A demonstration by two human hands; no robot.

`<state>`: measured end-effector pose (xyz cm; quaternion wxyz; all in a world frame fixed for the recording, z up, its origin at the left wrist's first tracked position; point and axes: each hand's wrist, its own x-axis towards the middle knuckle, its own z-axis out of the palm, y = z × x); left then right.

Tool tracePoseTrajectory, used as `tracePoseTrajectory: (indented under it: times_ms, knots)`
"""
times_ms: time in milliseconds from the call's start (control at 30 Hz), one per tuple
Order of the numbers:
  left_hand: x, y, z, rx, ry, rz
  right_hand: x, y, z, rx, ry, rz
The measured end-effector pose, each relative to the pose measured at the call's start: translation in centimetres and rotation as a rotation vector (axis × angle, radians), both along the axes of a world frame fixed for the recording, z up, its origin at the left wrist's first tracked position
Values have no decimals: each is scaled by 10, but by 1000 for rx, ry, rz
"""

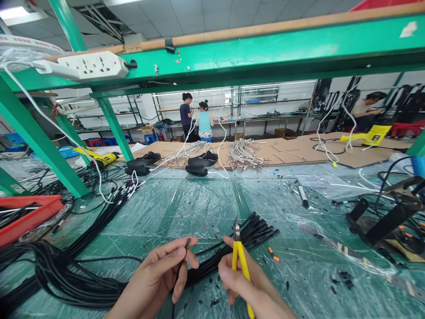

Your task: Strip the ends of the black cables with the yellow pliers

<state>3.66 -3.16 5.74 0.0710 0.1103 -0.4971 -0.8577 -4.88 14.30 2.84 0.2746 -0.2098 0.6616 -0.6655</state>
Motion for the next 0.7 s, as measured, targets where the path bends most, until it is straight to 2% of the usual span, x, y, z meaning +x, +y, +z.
tracePoseTrajectory:
  times_ms: [100, 167, 267, 433, 700]
  knots:
    - [0, 2, -1, -27, -4, 16, -1, 4, -8, 257, 576, -51]
    - [0, 2, -3, -29, 3, 17, -1, 6, -10, 372, 967, -105]
    - [0, 2, -6, -23, 12, -6, -1, 6, -9, 475, 1296, -121]
    - [2, 3, -8, -14, 40, -48, -1, 5, -8, 543, 1507, -163]
    - [1, 4, -9, -14, 29, -53, -1, 5, -3, 572, 1572, -184]
